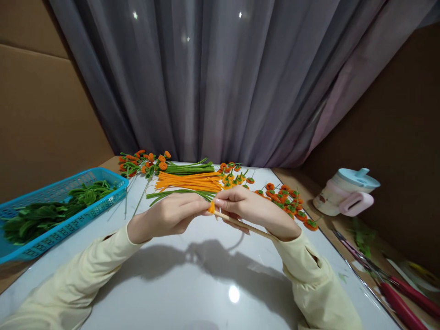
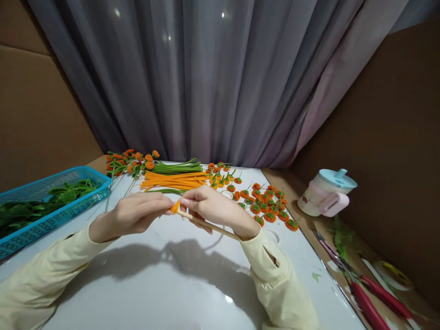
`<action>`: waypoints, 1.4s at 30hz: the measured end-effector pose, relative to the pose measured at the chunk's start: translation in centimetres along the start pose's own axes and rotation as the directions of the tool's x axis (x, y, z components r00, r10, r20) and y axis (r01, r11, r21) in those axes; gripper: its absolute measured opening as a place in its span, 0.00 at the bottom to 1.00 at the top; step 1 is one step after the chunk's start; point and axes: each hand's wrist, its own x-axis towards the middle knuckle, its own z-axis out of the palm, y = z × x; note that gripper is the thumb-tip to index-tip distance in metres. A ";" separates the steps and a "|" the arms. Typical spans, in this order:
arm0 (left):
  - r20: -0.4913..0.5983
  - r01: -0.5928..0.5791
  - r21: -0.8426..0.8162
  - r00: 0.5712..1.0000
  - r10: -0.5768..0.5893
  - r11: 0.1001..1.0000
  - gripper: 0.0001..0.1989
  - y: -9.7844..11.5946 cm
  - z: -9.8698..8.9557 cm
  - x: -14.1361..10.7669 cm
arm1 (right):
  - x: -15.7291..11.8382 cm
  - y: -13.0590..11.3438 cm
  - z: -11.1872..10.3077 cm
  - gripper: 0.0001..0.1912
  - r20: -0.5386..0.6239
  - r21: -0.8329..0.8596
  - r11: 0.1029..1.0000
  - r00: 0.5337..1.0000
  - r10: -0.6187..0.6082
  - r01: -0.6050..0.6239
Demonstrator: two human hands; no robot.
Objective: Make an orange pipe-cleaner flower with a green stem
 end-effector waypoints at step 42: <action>0.057 0.288 -0.142 0.958 -0.283 0.947 0.19 1.4 0.1 1.3 | -0.5 -0.6 0.4 0.16 -0.299 -0.548 0.828 0.895 -0.332 0.124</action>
